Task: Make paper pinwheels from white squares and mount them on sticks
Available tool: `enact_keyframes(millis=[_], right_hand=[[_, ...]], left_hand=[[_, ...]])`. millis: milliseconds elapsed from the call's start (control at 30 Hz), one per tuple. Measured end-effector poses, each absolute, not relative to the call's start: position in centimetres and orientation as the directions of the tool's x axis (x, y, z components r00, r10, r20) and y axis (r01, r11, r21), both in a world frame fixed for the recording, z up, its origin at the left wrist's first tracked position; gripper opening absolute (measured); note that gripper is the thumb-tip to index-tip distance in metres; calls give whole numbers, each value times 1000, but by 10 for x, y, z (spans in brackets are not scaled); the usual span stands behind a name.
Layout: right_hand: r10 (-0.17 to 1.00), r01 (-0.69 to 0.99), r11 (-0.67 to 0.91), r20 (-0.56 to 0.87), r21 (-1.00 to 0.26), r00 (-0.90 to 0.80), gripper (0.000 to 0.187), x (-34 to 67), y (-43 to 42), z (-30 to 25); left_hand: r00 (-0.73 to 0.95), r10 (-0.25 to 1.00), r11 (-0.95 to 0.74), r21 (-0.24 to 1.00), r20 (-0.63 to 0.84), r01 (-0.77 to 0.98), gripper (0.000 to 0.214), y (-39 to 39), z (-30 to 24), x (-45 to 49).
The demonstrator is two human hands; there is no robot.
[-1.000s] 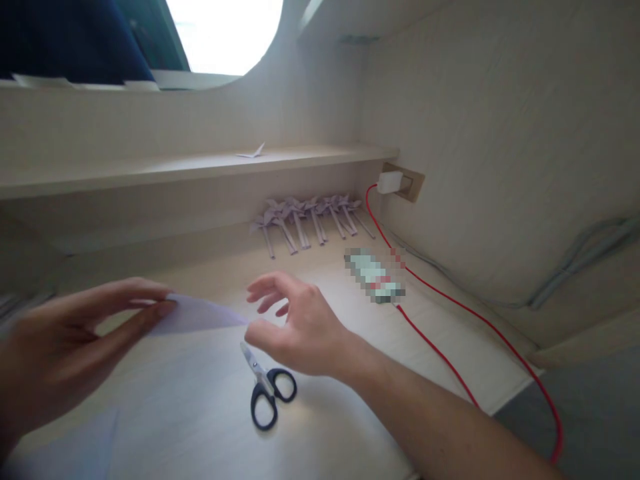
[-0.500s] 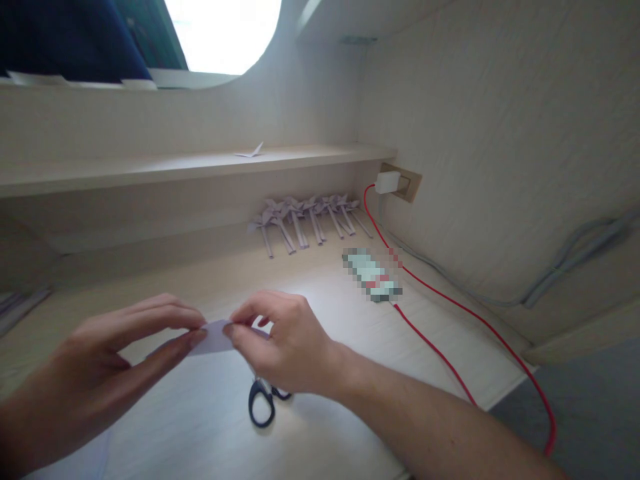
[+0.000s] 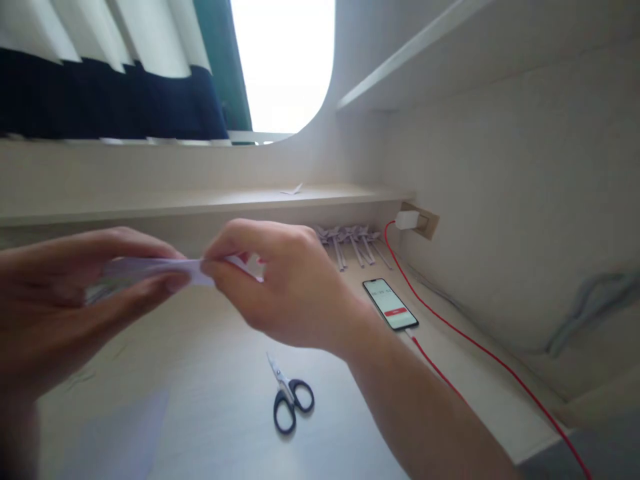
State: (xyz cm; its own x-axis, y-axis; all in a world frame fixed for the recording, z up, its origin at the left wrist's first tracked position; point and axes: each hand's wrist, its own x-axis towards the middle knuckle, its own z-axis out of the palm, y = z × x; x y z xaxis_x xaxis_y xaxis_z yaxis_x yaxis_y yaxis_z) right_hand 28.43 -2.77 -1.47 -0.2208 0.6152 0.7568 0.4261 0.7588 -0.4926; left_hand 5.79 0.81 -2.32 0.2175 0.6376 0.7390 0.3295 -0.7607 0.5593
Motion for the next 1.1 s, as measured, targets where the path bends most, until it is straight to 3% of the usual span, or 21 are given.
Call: enact_keyframes(millis=[100,200,333,767,1100], right_hand=[[570,372,786,812,-494,-125,6,285,-33,-15],[578,343,777,814,-529,-55,4,286,-34,-20],[608,288,768,793,-572,-44,4,285,-34,-25],[719,218,689,690,-691,-86,4,280,-43,-25],[782,164,623,617,-765,-94,14,281,-40,-25]], left_hand=[[205,619,-760,513,758,399,17,-2,-17,55],[215,643,-765,602,735,227,27,-5,-19,54],[260,649,-757,642,715,126,35,-6,-21,61],[246,649,-745,667,720,13,14,-20,-22,70],[214,645,-752,659,733,9,4,-18,-21,67]])
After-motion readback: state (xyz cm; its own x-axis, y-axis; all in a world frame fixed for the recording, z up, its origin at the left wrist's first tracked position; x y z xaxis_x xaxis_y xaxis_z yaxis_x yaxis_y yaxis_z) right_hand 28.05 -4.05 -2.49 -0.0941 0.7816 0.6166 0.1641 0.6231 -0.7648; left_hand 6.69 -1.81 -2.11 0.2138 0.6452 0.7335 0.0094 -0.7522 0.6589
